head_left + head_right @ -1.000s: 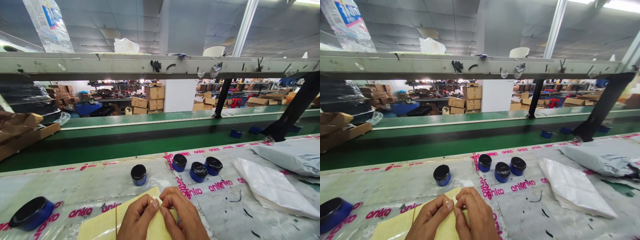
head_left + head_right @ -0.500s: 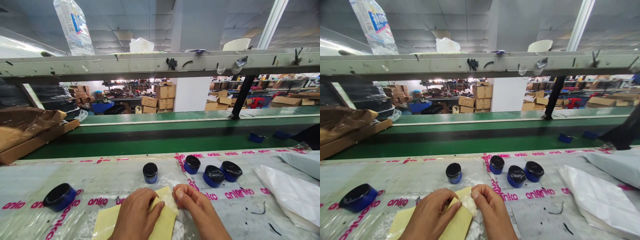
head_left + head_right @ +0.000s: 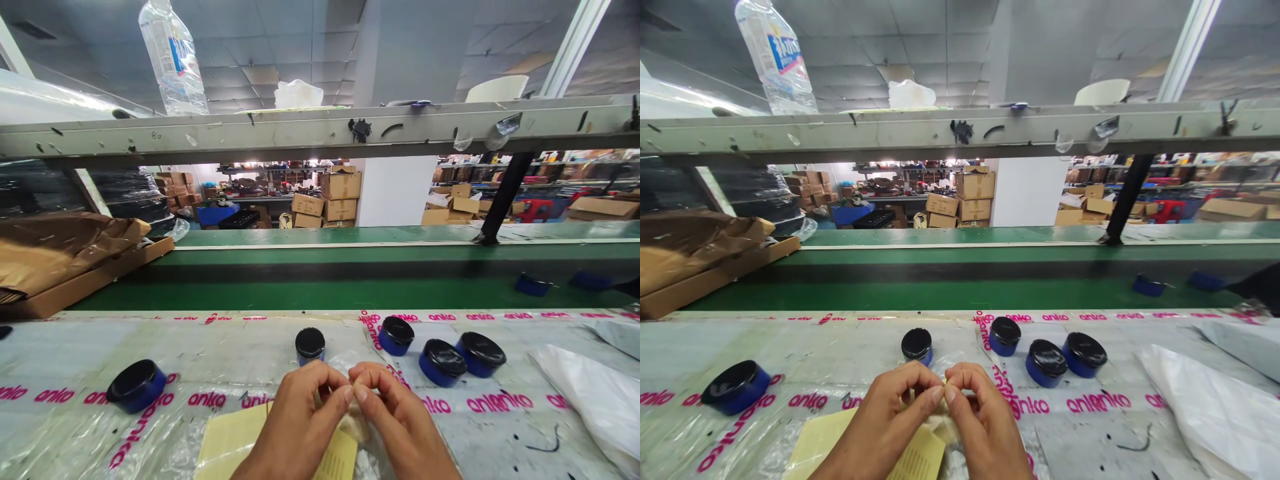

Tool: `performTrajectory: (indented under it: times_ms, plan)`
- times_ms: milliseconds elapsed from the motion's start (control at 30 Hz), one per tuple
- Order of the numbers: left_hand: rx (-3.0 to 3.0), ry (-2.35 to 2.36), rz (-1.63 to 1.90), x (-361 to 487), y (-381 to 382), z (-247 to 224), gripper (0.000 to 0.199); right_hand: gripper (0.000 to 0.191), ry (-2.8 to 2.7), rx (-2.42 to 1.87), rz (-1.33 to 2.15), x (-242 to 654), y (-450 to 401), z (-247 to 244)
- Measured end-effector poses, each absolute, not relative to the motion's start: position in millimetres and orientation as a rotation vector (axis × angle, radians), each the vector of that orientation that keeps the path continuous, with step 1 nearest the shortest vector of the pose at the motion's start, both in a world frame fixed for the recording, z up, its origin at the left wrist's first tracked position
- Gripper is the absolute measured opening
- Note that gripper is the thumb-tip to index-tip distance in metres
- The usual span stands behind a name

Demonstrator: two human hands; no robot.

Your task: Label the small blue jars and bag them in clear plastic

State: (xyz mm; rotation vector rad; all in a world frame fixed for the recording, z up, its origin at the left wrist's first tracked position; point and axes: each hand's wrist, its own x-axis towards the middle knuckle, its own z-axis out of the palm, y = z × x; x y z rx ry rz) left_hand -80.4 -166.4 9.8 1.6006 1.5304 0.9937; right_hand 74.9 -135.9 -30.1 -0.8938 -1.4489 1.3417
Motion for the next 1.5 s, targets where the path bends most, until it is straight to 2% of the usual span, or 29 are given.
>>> performTrajectory:
  times_ms: [167,433,600,700,833,900,1133,1333,1500]
  plan:
    - [1.576,1.521,1.084,-77,-170,6,0.033,0.032,-1.491,-0.892,1.281,74,-139,-33]
    - [1.343,1.622,1.329,-83,-169,-1,0.037,0.033,-1.429,-0.916,1.404,73,-139,-33]
    - [1.308,1.750,1.473,-119,-153,-1,0.049,0.034,-1.376,-1.025,1.412,73,-124,-29]
    - [1.535,1.873,1.338,-136,-143,-8,0.058,0.035,-1.368,-1.049,1.425,68,-115,-28]
    - [1.701,1.834,1.079,-141,-133,-22,0.090,0.038,-1.363,-1.100,1.478,61,-103,-24]
    - [1.723,1.798,1.017,-139,-129,-24,0.096,0.038,-1.347,-1.110,1.485,58,-97,-20]
    - [1.603,1.746,1.089,-128,-115,-23,0.099,0.040,-1.275,-1.110,1.509,43,-81,-7]
    - [1.644,1.757,1.242,-120,-110,-36,0.099,0.037,-1.241,-1.077,1.514,37,-83,-17]
    - [1.709,1.735,1.264,-119,-108,-46,0.102,0.045,-1.198,-0.972,1.611,32,-79,-30]
